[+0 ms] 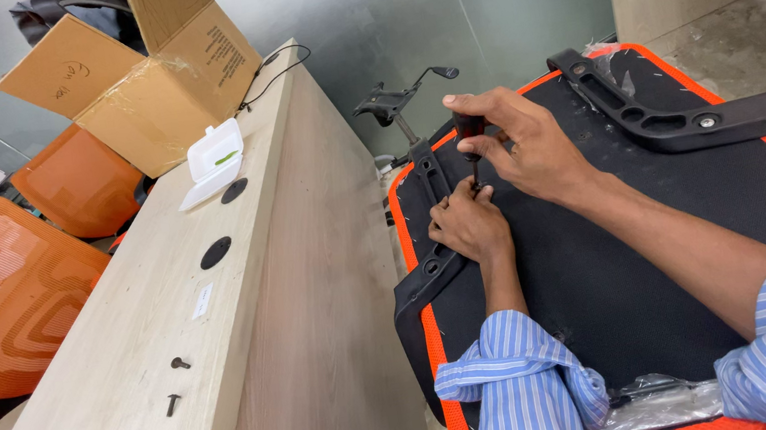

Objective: The person uses a screwdriver to tighten screws into a black plastic bracket attached to an orange and black chair seat. They repeatedly insert and tighten screws at multiple locations on the bracket while the chair remains upside down.

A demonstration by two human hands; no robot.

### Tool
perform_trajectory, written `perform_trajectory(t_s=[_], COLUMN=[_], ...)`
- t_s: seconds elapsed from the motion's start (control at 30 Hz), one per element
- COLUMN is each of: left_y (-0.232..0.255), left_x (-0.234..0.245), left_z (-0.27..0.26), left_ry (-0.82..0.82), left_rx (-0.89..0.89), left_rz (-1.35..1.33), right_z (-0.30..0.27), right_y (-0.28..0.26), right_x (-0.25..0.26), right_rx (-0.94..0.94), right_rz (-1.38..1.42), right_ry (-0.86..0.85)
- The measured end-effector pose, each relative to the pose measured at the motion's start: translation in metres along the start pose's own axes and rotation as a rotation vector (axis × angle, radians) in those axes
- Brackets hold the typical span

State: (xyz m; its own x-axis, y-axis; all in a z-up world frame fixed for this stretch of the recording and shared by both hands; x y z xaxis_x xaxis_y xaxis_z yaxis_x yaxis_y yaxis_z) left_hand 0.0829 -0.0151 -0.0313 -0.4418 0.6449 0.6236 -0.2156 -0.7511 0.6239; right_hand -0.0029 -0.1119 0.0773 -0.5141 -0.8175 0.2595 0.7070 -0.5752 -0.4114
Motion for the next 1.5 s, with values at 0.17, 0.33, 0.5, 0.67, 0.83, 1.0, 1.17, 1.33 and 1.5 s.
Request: perform_trajectory(t_s=[0.17,0.33,0.5,0.67,0.83,1.0,1.17,1.33,1.5], left_y=[0.001,0.003,0.006,0.009,0.011,0.010,0.008,0.006,0.006], left_x=[0.006,0.007,0.002,0.003,0.001,-0.003,-0.008,-0.010,-0.010], left_z=[-0.004,0.000,0.006,0.006,0.006,0.005,0.006,0.007,0.007], left_ry=[-0.018,-0.013,-0.067,-0.076,-0.079,-0.081,-0.080,-0.054,-0.058], left_rx=[0.013,0.047,0.098,0.078,0.096,0.099,0.088,0.068,0.050], left_rz=[-0.028,-0.052,-0.015,-0.018,-0.016,-0.010,-0.013,-0.005,-0.017], right_z=[-0.003,-0.009,-0.008,-0.003,-0.009,-0.010,-0.011,-0.015,-0.012], right_y=[-0.009,-0.009,0.007,0.014,0.012,0.024,0.027,0.025,0.022], right_x=[0.002,0.006,0.004,0.002,0.003,0.004,0.006,0.008,0.008], right_rx=[-0.024,0.011,-0.081,-0.028,0.070,-0.124,-0.084,-0.084,-0.045], right_rz=[-0.078,0.064,0.072,0.052,0.033,0.205,0.094,0.135,0.070], right_ry=[0.053,-0.021,-0.050,0.005,-0.032,-0.020,0.041,0.016,0.036])
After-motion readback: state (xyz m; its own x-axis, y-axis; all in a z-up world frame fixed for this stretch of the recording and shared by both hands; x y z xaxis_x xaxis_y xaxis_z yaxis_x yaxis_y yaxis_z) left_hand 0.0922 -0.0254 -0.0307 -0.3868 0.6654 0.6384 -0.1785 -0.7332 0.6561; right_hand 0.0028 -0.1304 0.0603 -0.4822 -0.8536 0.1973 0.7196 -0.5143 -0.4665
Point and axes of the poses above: each hand's wrist, its own z-axis towards the middle knuckle, its own x-axis out of the back of the hand, y = z × x, the point moved 3 cm from there along z, towards the middle knuckle
